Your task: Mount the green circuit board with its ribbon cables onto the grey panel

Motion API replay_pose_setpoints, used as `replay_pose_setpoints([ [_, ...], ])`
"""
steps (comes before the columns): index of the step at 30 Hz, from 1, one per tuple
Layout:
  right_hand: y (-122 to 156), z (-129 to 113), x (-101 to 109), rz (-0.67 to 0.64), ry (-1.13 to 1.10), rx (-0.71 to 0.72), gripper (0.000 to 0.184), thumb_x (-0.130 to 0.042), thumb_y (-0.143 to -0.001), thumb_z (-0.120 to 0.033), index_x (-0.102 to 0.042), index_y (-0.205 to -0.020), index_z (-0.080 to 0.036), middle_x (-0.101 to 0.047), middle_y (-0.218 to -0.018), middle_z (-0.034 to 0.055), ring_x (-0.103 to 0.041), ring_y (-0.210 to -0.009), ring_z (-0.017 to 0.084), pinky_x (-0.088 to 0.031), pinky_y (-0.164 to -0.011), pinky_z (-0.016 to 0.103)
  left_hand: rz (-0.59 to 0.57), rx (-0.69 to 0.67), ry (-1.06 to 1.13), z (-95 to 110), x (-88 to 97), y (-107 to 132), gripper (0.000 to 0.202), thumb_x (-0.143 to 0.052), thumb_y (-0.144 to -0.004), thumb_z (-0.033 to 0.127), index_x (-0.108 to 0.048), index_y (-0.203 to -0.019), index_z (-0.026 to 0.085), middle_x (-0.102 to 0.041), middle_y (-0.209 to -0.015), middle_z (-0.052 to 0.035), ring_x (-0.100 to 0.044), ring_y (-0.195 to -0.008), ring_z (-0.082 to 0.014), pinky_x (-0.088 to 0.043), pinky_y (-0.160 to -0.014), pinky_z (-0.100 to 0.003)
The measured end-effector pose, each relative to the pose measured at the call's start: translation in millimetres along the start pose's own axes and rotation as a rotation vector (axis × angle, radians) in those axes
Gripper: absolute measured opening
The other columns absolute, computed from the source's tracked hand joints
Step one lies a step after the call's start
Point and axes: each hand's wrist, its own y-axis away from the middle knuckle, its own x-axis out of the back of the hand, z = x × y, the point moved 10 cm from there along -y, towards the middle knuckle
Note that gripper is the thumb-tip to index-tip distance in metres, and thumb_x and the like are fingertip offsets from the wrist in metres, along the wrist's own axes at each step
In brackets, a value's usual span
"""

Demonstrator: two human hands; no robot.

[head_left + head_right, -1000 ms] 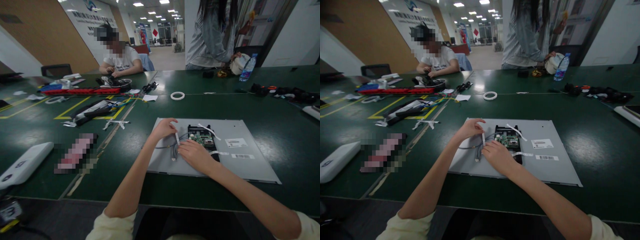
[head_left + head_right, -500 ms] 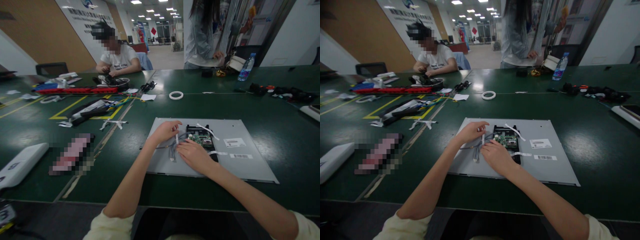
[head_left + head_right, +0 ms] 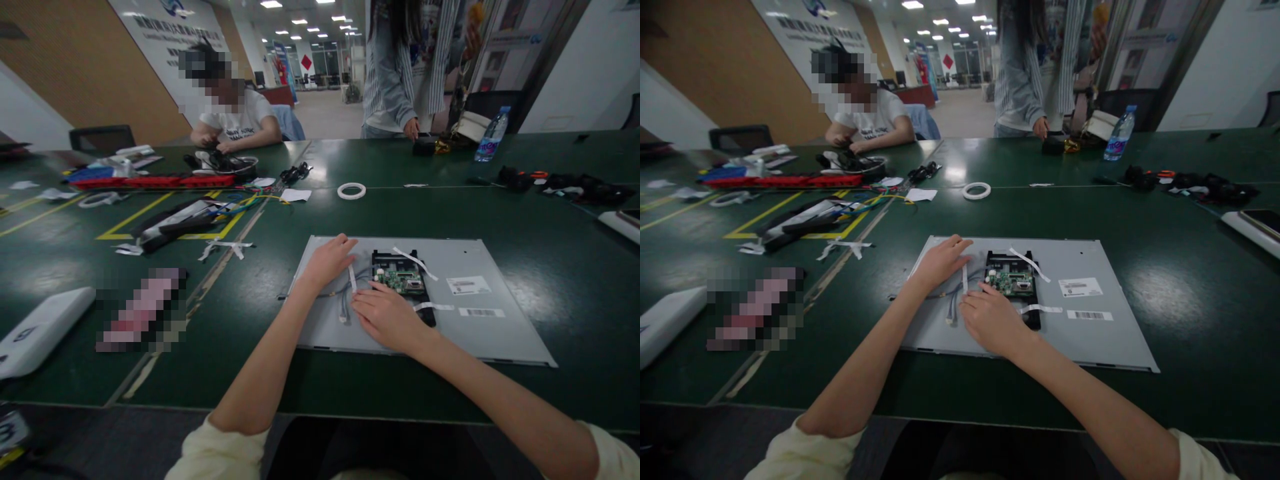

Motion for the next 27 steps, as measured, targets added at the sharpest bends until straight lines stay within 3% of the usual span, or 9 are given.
replay_pose_setpoints([
  [3,1.3,-3.2,-0.2,0.008,-0.01,0.02,0.028,-0.044,-0.089,-0.017,-0.063,-0.109,-0.012,-0.062,-0.116,0.0089,-0.053,-0.111,0.018,-0.029,-0.107,0.036,-0.011,0.026,0.143,-3.3,0.9,-1.6,0.026,-0.049,-0.086,0.026,-0.053,-0.111,0.019,-0.06,-0.095,-0.0049,-0.059,-0.084,-0.0173,-0.043,-0.07,-0.026],
  [6,2.1,-4.5,0.1,0.009,-0.02,0.038,0.029,-0.045,-0.089,-0.017,-0.062,-0.111,-0.011,-0.061,-0.117,0.0091,-0.053,-0.112,0.018,-0.029,-0.108,0.036,-0.133,-0.014,0.38,1.8,-9.9,-2.3,0.015,-0.052,-0.084,0.026,-0.057,-0.095,0.018,-0.059,-0.072,0.0007,-0.057,-0.066,-0.013,-0.041,-0.061,-0.022],
  [10,2.3,-4.3,-0.7,-0.011,-0.007,0.039,0.03,-0.045,-0.088,-0.016,-0.062,-0.113,-0.012,-0.06,-0.119,0.0094,-0.052,-0.113,0.019,-0.03,-0.108,0.037,-0.261,-0.067,0.55,6.5,-21.7,0.8,0.008,-0.054,-0.08,0.024,-0.058,-0.081,0.017,-0.06,-0.066,0.0018,-0.055,-0.061,-0.0103,-0.039,-0.058,-0.02],
  [17,3.6,-18.1,4.1,-0.027,-0.013,0.093,0.027,-0.043,-0.089,-0.016,-0.063,-0.107,-0.013,-0.063,-0.114,0.0094,-0.055,-0.108,0.018,-0.033,-0.105,0.036,-0.23,-0.029,0.407,-3.2,-17.3,1.7,0.008,-0.053,-0.078,0.02,-0.059,-0.082,0.017,-0.063,-0.068,0.0008,-0.057,-0.063,-0.0116,-0.039,-0.06,-0.021],
  [20,6.0,-27.3,7.8,-0.061,-0.062,0.128,0.027,-0.046,-0.09,-0.025,-0.061,-0.11,-0.014,-0.062,-0.114,0.0086,-0.054,-0.108,0.017,-0.032,-0.105,0.037,-0.192,-0.003,0.236,-6.2,-9.9,1.4,0.011,-0.05,-0.079,0.02,-0.06,-0.083,0.019,-0.064,-0.072,-0.0012,-0.058,-0.066,-0.0142,-0.039,-0.06,-0.023],
  [24,9.5,-38.9,7.8,-0.119,-0.068,0.192,0.049,-0.05,-0.086,-0.044,-0.048,-0.129,-0.02,-0.042,-0.139,0.0075,-0.029,-0.132,0.024,-0.019,-0.11,0.049,-0.157,0.084,0.014,-13.0,1.0,1.5,0.018,-0.044,-0.083,0.023,-0.061,-0.086,0.018,-0.066,-0.076,-0.0051,-0.06,-0.073,-0.0177,-0.039,-0.063,-0.026],
  [27,8.8,-27.7,5.2,-0.12,-0.027,0.059,0.062,-0.053,-0.083,-0.048,-0.038,-0.137,-0.022,-0.027,-0.148,0.008,-0.011,-0.138,0.028,-0.01,-0.11,0.056,-0.125,0.132,-0.048,-15.4,10.5,2.2,0.024,-0.039,-0.088,0.026,-0.061,-0.086,0.018,-0.067,-0.078,-0.0065,-0.062,-0.075,-0.0185,-0.04,-0.065,-0.026],
])
